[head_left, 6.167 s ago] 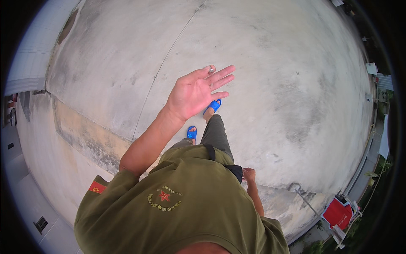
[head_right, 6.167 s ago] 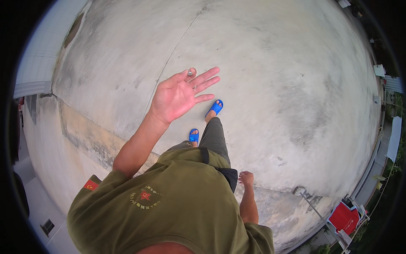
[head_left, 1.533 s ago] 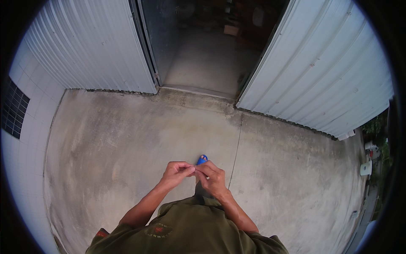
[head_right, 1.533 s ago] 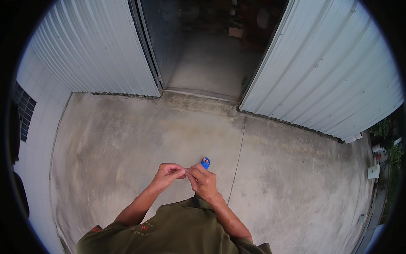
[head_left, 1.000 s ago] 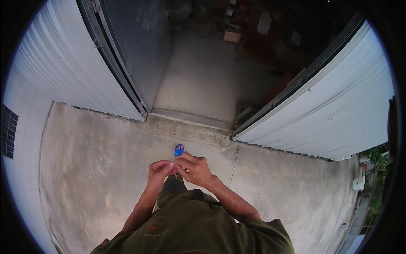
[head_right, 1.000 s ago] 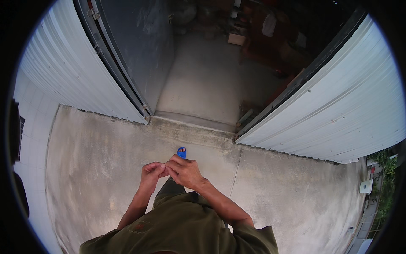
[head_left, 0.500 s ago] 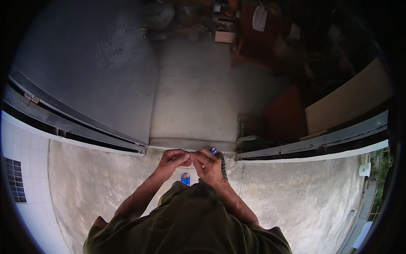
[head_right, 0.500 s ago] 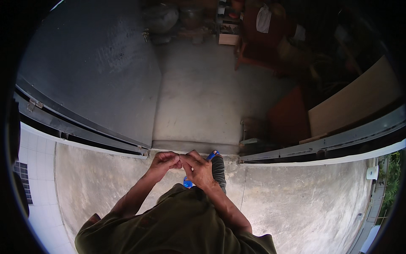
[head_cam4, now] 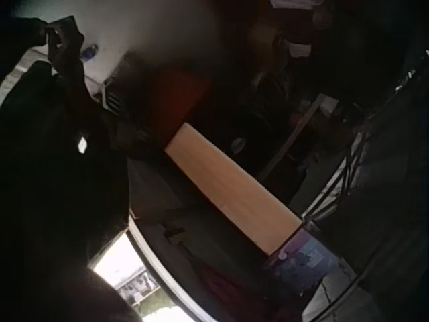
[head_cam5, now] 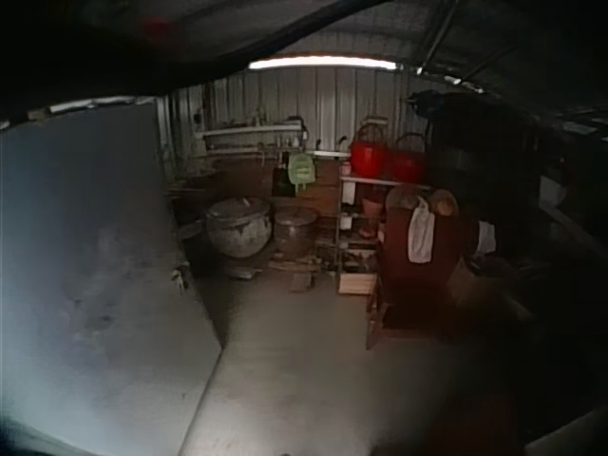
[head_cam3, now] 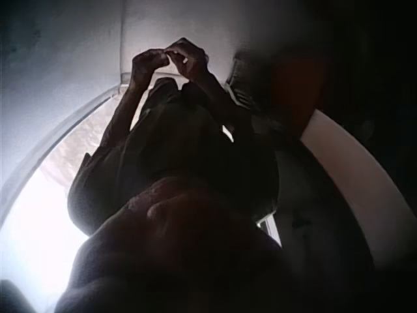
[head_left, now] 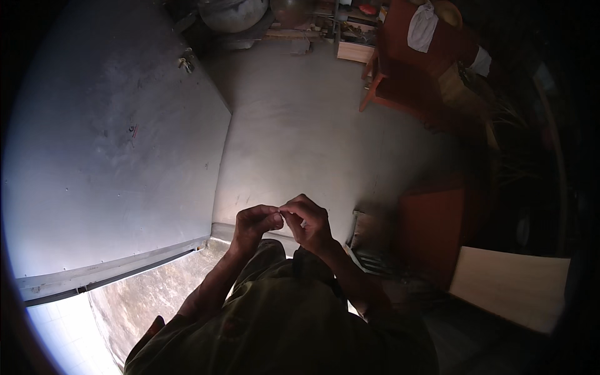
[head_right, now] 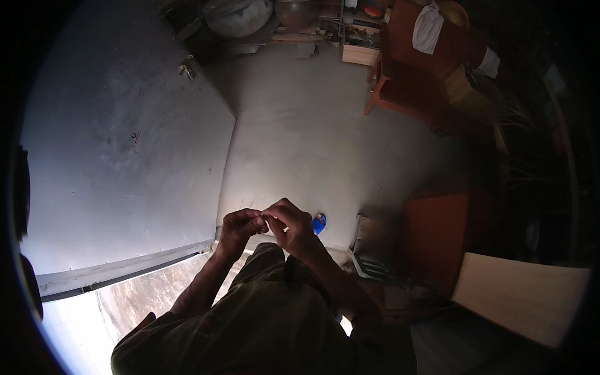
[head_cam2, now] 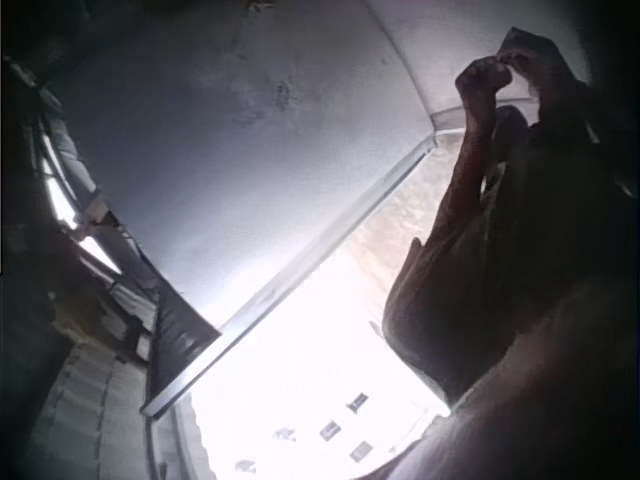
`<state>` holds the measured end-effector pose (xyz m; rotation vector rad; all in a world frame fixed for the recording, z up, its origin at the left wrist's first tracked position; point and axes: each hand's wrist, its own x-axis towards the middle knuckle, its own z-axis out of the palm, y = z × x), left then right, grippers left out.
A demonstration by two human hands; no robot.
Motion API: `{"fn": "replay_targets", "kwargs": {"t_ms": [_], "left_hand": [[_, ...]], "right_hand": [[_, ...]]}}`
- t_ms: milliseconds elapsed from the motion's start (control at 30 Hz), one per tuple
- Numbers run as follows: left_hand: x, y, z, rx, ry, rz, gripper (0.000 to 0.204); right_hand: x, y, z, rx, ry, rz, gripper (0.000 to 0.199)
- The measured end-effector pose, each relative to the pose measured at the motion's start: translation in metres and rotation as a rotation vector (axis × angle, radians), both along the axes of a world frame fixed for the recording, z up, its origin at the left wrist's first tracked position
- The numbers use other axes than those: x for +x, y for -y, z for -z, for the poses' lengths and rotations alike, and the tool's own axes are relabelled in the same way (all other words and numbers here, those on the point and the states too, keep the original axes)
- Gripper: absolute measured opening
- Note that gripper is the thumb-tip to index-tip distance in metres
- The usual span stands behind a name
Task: The person sits on a stool and disassembles a small black circular object, then walks into a workshop to gather small metal parts and tape. They handle the parts and tape, preparing them for assembly.
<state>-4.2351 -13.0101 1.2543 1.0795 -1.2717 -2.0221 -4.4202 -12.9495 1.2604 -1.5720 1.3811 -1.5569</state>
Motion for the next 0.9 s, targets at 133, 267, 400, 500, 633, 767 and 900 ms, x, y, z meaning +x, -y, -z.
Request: {"fn": "replay_targets", "kwargs": {"t_ms": [133,267,400,500,633,767,900], "left_hand": [[-0.094,0.069,-0.055,-0.054,-0.085,-0.049,0.017],[-0.16,0.122,-0.08,-0.211,-0.119,-0.051,0.017],[-0.213,0.181,-0.071,-0.236,-0.124,-0.053,0.015],[-0.248,0.23,-0.067,-0.258,-0.076,-0.033,0.015],[-0.292,0.307,-0.06,-0.315,-0.045,0.017,0.016],[-0.33,0.39,-0.065,-0.396,-0.037,0.125,0.017],[-0.356,0.454,-0.06,-0.366,0.012,0.171,0.018]], "right_hand": [[-0.07,0.068,-0.029,0.022,0.267,0.068,0.011],[-0.125,0.124,-0.03,0.043,0.563,0.032,0.01],[-0.175,0.181,-0.026,0.079,0.587,0.05,0.012],[-0.212,0.228,-0.02,0.086,0.557,0.075,0.014],[-0.254,0.292,-0.025,0.111,0.581,0.14,0.013],[-0.289,0.357,-0.037,0.088,0.536,0.197,0.012],[-0.316,0.42,-0.04,0.083,0.424,0.268,0.013]]}}
